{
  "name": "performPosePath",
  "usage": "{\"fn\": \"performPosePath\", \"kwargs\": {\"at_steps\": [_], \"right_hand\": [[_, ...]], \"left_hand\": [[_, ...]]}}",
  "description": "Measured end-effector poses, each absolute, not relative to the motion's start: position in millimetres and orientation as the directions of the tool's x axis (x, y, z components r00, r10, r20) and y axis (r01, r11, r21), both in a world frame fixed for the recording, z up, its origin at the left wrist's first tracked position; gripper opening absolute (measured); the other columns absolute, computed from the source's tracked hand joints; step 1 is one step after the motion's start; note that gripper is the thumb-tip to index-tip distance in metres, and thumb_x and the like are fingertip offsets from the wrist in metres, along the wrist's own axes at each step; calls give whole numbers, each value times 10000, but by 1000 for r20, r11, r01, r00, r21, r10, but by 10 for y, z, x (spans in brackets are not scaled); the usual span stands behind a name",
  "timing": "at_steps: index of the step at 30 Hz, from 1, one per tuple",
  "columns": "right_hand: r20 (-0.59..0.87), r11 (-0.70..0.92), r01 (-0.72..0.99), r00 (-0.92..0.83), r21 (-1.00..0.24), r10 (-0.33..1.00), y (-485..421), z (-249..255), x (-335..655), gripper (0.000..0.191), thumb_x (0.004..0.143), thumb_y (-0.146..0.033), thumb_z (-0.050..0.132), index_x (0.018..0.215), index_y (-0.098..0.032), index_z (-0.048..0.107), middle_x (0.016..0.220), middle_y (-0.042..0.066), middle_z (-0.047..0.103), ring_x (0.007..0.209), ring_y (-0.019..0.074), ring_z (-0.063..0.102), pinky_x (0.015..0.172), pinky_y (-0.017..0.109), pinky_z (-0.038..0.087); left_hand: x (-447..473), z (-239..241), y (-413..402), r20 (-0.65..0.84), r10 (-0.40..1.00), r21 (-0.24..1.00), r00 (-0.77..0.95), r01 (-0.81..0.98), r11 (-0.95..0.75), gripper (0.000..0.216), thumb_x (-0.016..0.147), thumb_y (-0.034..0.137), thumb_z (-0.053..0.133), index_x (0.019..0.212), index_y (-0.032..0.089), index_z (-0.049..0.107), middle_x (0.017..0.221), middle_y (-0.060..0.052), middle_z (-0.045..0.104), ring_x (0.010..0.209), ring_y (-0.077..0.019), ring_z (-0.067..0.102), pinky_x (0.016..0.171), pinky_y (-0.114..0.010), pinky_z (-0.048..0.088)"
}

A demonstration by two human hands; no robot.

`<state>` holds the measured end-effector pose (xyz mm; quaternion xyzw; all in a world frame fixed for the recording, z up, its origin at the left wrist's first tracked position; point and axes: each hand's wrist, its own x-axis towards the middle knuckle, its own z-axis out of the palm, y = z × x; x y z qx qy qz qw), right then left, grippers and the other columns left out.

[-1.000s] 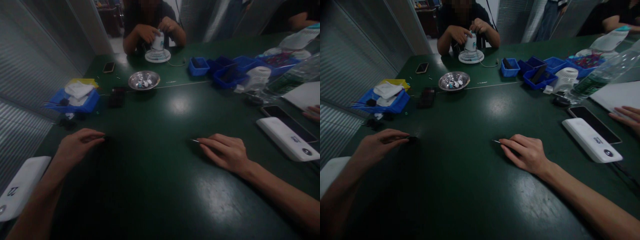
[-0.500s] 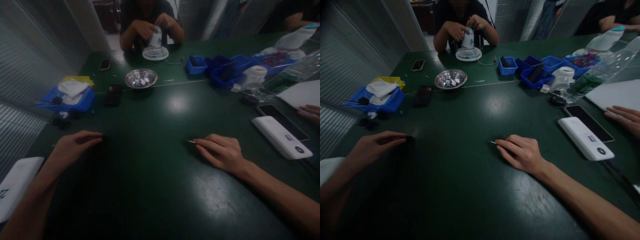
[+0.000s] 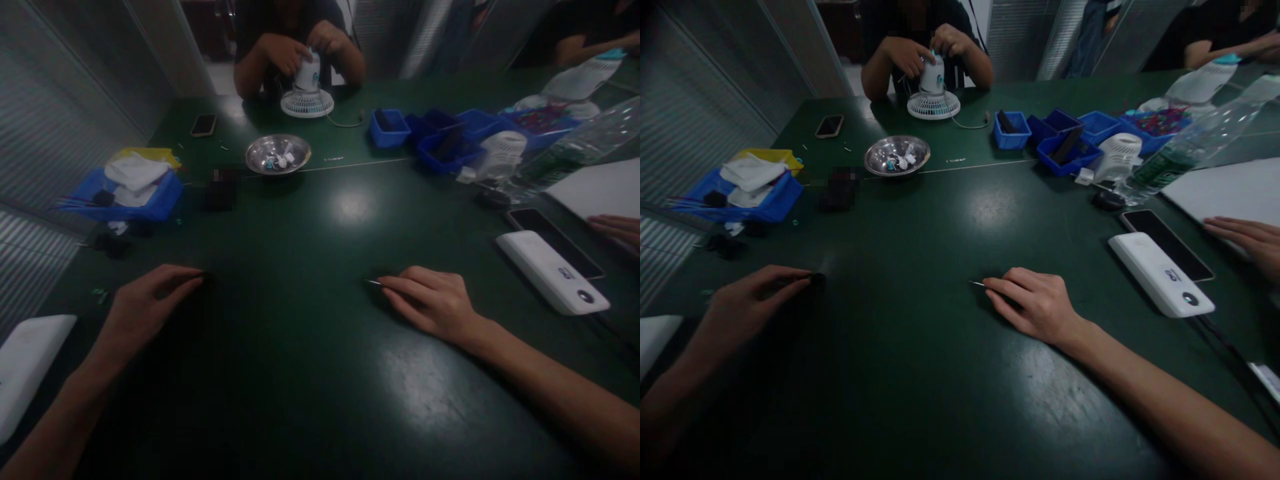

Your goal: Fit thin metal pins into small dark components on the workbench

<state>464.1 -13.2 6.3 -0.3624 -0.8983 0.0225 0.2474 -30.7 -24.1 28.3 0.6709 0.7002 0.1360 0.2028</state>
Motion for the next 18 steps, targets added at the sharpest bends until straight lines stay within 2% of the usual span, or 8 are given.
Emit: {"fn": "performPosePath", "kwargs": {"at_steps": [3, 5, 8, 12, 18], "right_hand": [[342, 736, 617, -653, -278, 676, -176, 56, 4577, 223, 1024, -272, 593, 1205, -197, 700, 910, 36, 687, 736, 121, 638, 625, 237, 451], [290, 742, 579, -685, -338, 668, -251, 58, 4519, 246, 1045, -291, 562, 1246, -194, 667, 918, 34, 672, 740, 118, 628, 629, 239, 440], [238, 736, 522, -721, -431, 650, -396, 74, 4441, 236, 1062, -316, 535, 1223, -179, 637, 935, 31, 658, 705, 101, 604, 577, 233, 390], [211, 745, 485, -754, -459, 622, -510, 94, 4393, 203, 1068, -325, 516, 1142, -184, 643, 889, 17, 645, 707, 99, 603, 585, 241, 380], [206, 804, 392, -830, -447, 519, -504, 67, 4369, 207, 1068, -308, 508, 1169, -183, 639, 901, 26, 636, 712, 111, 591, 601, 252, 398]], "left_hand": [[67, 221, -355, -108, 973, 550, 204, 828, -113, 360, 971, 483, 601, 1195, 220, 702, 1220, -66, 697, 1046, -229, 668, 930, -336, 534], [440, 180, -467, -96, 929, 619, 357, 752, -225, 293, 996, 402, 591, 1200, 223, 700, 1172, -68, 697, 954, -197, 667, 827, -300, 544], [1018, 134, -637, 16, 835, 702, 551, 588, -401, 212, 995, 236, 594, 1182, 206, 690, 1110, -64, 695, 967, -183, 639, 857, -311, 512], [1474, 115, -738, 96, 797, 736, 597, 497, -461, 182, 956, 161, 644, 1130, 194, 683, 1039, -47, 699, 947, -189, 612, 864, -346, 466], [1538, 121, -717, 103, 808, 768, 580, 470, -435, 188, 937, 140, 665, 1116, 193, 684, 1024, -41, 701, 938, -194, 605, 840, -348, 459]]}}
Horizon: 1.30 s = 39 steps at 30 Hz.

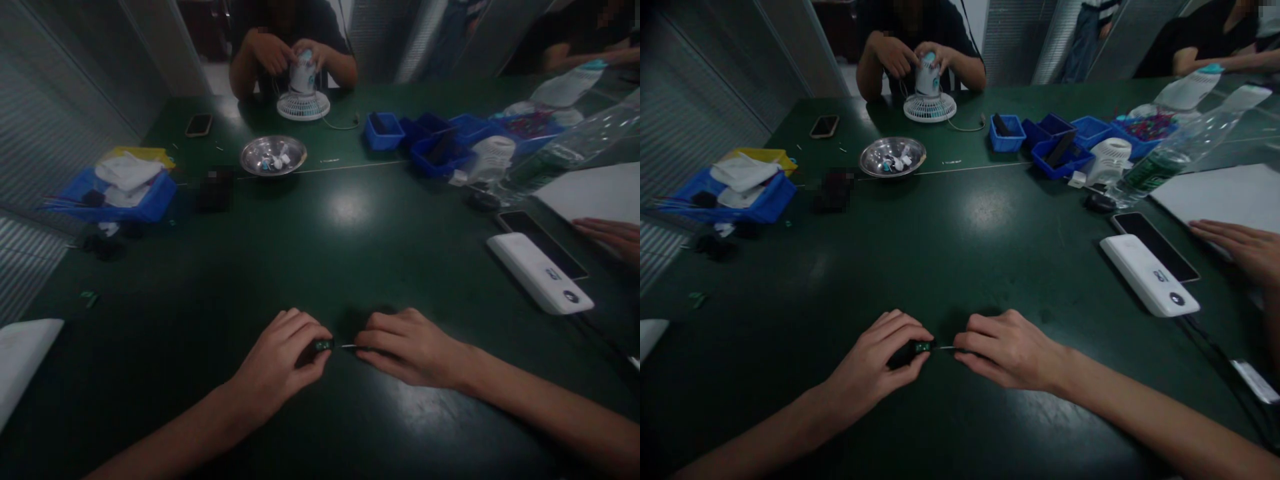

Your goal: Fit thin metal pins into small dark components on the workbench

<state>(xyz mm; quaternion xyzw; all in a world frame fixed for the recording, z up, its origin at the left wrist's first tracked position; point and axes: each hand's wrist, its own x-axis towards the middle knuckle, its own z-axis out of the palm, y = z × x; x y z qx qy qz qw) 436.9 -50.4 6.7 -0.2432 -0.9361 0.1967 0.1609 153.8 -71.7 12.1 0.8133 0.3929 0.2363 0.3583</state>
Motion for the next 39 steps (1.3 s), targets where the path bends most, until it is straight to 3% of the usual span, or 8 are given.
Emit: {"fn": "performPosePath", "kwargs": {"at_steps": [18, 25, 30, 35, 39], "right_hand": [[310, 890, 363, -843, -277, 440, -553, -14, 4344, 175, 1052, -226, 535, 1191, -162, 619, 897, 30, 635, 645, 97, 567, 533, 245, 399], [277, 882, 349, -855, -318, 438, -552, 34, 4313, 170, 1052, -226, 535, 1183, -157, 617, 910, 31, 631, 662, 98, 573, 547, 251, 411], [303, 932, 288, -888, -219, 346, -582, 26, 4287, 153, 1043, -166, 528, 1168, -154, 615, 853, 16, 613, 670, 113, 564, 532, 266, 374], [261, 871, 334, -860, -360, 437, -595, 38, 4282, 213, 1079, -279, 499, 1220, -169, 614, 914, 29, 638, 687, 107, 580, 566, 257, 399], [256, 791, 385, -800, -475, 543, -577, 66, 4312, 224, 1086, -309, 483, 1199, -180, 626, 946, 36, 662, 753, 105, 626, 608, 242, 415]], "left_hand": [[1526, 117, -747, 50, 798, 823, 601, 427, -373, 179, 1026, 224, 592, 1186, 217, 672, 1110, -46, 702, 1032, -184, 625, 957, -360, 477], [1529, 104, -767, 99, 771, 790, 629, 422, -445, 209, 1020, 194, 597, 1216, 180, 665, 1139, -67, 700, 1057, -186, 630, 950, -336, 510], [1558, 118, -778, 43, 717, 819, 696, 386, -424, 190, 1038, 244, 580, 1198, 203, 674, 1116, -50, 718, 1052, -181, 647, 997, -351, 483], [1589, 94, -800, 34, 720, 816, 693, 397, -421, 224, 1029, 255, 597, 1241, 210, 655, 1160, -55, 701, 1079, -184, 629, 1001, -351, 492], [1566, 85, -810, 31, 767, 793, 641, 452, -409, 435, 989, 234, 655, 1412, 246, 553, 1214, -59, 675, 1108, -200, 611, 1017, -367, 500]]}}
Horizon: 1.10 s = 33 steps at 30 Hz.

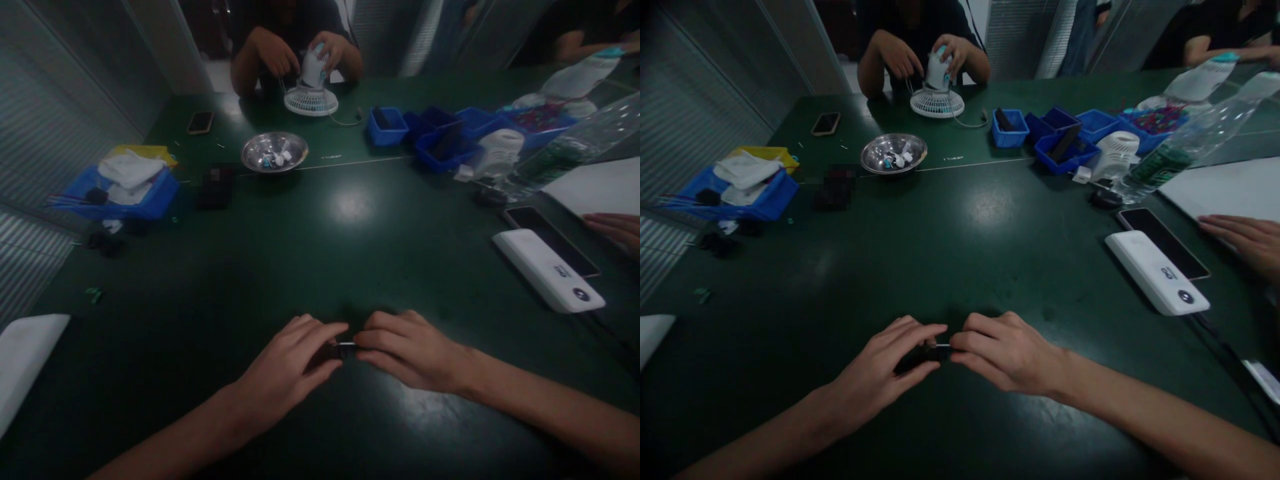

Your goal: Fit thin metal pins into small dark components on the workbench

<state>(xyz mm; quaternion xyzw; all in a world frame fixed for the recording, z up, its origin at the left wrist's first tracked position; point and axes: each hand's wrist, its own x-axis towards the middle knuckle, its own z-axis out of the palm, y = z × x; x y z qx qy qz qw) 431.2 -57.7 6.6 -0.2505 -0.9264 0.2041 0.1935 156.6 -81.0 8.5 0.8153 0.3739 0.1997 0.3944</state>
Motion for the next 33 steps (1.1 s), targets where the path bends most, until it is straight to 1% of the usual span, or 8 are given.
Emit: {"fn": "performPosePath", "kwargs": {"at_steps": [4, 6, 11, 14, 18, 23, 27, 33], "right_hand": [[300, 738, 487, -699, -467, 650, -531, 70, 4369, 191, 1067, -302, 527, 1170, -190, 643, 932, 29, 677, 750, 106, 642, 613, 248, 398], [308, 722, 522, -669, -454, 677, -501, 69, 4403, 182, 1060, -300, 543, 1164, -194, 648, 938, 28, 682, 738, 105, 643, 604, 247, 392], [307, 697, 562, -636, -445, 708, -439, 73, 4464, 170, 1049, -296, 567, 1169, -206, 647, 958, 25, 684, 736, 102, 650, 593, 247, 392], [303, 701, 567, -641, -433, 706, -424, 75, 4476, 177, 1053, -297, 558, 1175, -204, 645, 956, 28, 682, 727, 106, 647, 585, 250, 395], [287, 711, 566, -661, -416, 694, -424, 71, 4486, 195, 1055, -293, 548, 1192, -199, 651, 957, 36, 678, 740, 115, 648, 593, 253, 411], [284, 714, 556, -667, -426, 689, -414, 55, 4506, 202, 1051, -285, 554, 1204, -196, 651, 956, 41, 679, 724, 113, 637, 590, 247, 423], [283, 716, 549, -672, -430, 685, -393, 46, 4507, 204, 1045, -276, 564, 1211, -194, 649, 951, 39, 672, 727, 112, 636, 580, 242, 427], [280, 707, 566, -661, -423, 696, -398, 50, 4548, 203, 1050, -287, 551, 1194, -188, 656, 950, 40, 677, 709, 108, 631, 576, 239, 424]], "left_hand": [[1510, 118, -801, 23, 817, 744, 577, 536, -399, 606, 924, 223, 726, 1480, 264, 487, 1377, -76, 583, 1250, -232, 541, 1080, -395, 468], [1478, 137, -794, 34, 816, 707, 577, 563, -427, 603, 908, 224, 738, 1464, 253, 507, 1410, -91, 553, 1268, -251, 523, 1080, -415, 461], [1418, 151, -789, 118, 747, 655, 654, 514, -554, 281, 979, 205, 637, 1257, 243, 650, 1241, -69, 639, 1104, -216, 584, 933, -369, 499], [1400, 148, -791, 183, 734, 589, 654, 525, -614, 192, 993, 235, 624, 1175, 211, 680, 1188, -73, 664, 1054, -218, 597, 879, -370, 497], [1397, 152, -784, 203, 742, 536, 638, 562, -630, 306, 967, 294, 667, 1250, 179, 656, 1219, -93, 667, 1068, -235, 600, 874, -379, 503], [1414, 181, -782, 179, 751, 546, 635, 571, -613, 400, 944, 328, 696, 1306, 171, 626, 1228, -103, 666, 1065, -238, 606, 887, -385, 510], [1431, 181, -805, 179, 728, 524, 662, 562, -640, 301, 976, 304, 657, 1255, 190, 657, 1178, -92, 680, 1021, -231, 616, 837, -375, 522], [1207, 108, -775, 261, 658, 416, 706, 534, -737, 231, 1005, 189, 591, 1219, 183, 679, 1166, -66, 725, 1058, -202, 653, 896, -354, 544]]}}
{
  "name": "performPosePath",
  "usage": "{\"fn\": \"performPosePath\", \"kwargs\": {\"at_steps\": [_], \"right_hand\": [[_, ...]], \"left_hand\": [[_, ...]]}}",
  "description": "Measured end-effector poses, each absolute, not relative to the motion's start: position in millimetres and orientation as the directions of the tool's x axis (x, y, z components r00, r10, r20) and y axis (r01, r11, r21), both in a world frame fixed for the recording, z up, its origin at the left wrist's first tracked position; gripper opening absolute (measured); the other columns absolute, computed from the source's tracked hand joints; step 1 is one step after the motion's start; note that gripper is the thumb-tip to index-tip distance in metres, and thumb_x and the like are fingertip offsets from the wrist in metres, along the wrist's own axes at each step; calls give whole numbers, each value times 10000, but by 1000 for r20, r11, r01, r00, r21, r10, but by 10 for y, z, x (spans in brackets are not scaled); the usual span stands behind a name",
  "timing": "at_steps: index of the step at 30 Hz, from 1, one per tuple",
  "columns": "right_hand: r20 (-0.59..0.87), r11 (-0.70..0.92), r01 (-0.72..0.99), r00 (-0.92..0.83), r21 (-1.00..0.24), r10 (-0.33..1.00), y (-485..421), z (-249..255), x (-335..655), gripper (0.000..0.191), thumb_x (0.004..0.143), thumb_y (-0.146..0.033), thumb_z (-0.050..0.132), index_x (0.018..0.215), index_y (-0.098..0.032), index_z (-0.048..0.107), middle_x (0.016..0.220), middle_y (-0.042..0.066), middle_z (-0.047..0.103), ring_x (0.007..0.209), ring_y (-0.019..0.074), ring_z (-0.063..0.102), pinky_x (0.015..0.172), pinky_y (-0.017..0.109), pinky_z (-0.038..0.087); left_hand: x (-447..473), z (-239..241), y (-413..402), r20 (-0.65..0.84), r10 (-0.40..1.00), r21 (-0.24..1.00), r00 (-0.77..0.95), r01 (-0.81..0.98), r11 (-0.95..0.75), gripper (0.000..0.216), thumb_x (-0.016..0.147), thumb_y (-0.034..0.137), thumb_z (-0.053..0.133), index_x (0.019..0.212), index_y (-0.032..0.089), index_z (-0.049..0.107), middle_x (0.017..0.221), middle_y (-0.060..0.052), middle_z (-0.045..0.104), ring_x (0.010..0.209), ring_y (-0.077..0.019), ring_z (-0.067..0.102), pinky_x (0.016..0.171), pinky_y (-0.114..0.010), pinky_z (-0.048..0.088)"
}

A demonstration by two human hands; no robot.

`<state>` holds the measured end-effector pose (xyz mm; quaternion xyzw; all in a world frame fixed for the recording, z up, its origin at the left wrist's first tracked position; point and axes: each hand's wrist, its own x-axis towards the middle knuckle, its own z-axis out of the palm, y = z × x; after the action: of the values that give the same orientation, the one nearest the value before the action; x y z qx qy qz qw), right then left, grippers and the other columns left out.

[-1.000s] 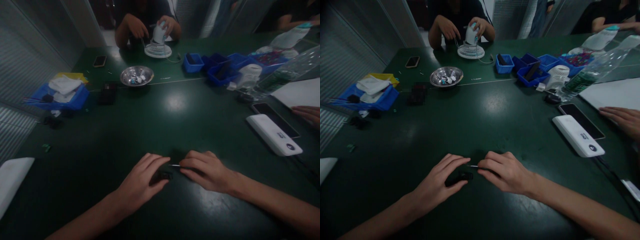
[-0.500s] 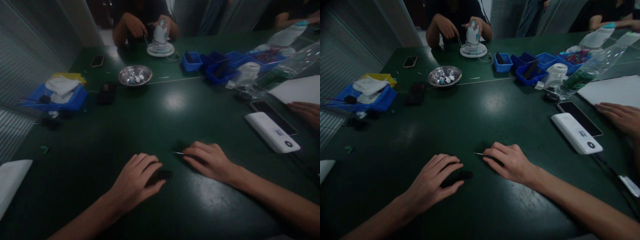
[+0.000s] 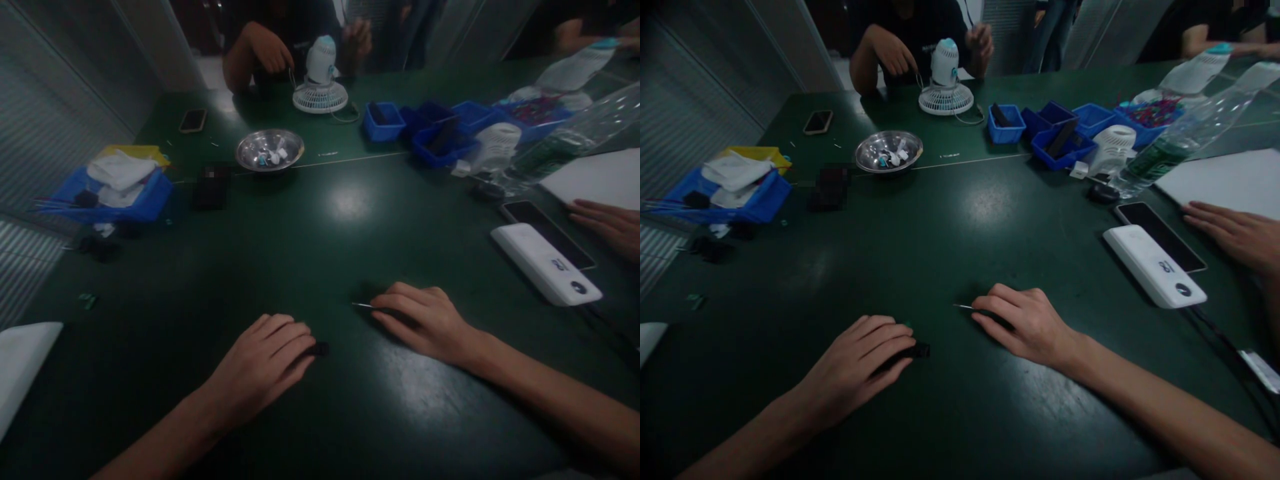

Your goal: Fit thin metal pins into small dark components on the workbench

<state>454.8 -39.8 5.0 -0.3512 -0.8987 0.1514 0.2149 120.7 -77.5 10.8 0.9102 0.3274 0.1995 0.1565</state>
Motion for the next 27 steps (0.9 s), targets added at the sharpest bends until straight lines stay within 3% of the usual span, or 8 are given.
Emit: {"fn": "performPosePath", "kwargs": {"at_steps": [4, 7, 11, 19, 24, 27], "right_hand": [[263, 691, 588, -650, -421, 713, -400, 47, 4571, 202, 1050, -295, 554, 1198, -195, 649, 951, 36, 673, 708, 107, 631, 577, 240, 417], [249, 683, 586, -651, -436, 717, -394, 43, 4571, 205, 1053, -294, 546, 1206, -199, 644, 955, 35, 668, 711, 107, 629, 575, 239, 413], [246, 681, 581, -652, -445, 717, -387, 32, 4564, 203, 1051, -286, 552, 1218, -201, 630, 968, 39, 664, 724, 108, 629, 576, 235, 416], [259, 647, 541, -624, -537, 737, -334, 129, 4459, 173, 1034, -278, 580, 1176, -201, 640, 954, 35, 667, 721, 110, 622, 582, 224, 455], [287, 625, 511, -590, -590, 754, -273, 254, 4341, 162, 1022, -277, 595, 1150, -198, 654, 936, 35, 676, 731, 118, 628, 618, 235, 491], [306, 635, 503, -588, -587, 749, -257, 250, 4298, 168, 1027, -288, 581, 1137, -192, 663, 918, 34, 678, 706, 116, 620, 596, 232, 482]], "left_hand": [[658, 63, -642, 304, 703, 247, 643, 659, -710, 251, 986, 183, 603, 1221, 194, 692, 1178, -76, 736, 1071, -215, 681, 936, -373, 551], [135, 56, -533, 259, 845, 182, 469, 835, -519, 281, 995, 308, 589, 1236, 192, 677, 1222, -101, 711, 1112, -269, 671, 993, -457, 529], [-400, 76, -480, 195, 956, 141, 221, 958, -250, 374, 1025, 427, 508, 1274, 175, 627, 1274, -105, 660, 1156, -283, 637, 1036, -476, 503], [-775, 135, -410, 113, 959, 150, 259, 950, -275, 480, 974, 397, 457, 1373, 168, 594, 1296, -144, 642, 1150, -318, 630, 1003, -491, 510], [-896, 207, -263, -57, 963, 193, 263, 949, -248, 353, 999, 387, 431, 1181, 226, 687, 1272, -75, 656, 1100, -256, 653, 965, -406, 528], [-926, 261, -211, -73, 965, 246, 254, 942, -229, 358, 998, 448, 446, 1084, 209, 698, 1203, -69, 680, 1047, -236, 673, 966, -385, 525]]}}
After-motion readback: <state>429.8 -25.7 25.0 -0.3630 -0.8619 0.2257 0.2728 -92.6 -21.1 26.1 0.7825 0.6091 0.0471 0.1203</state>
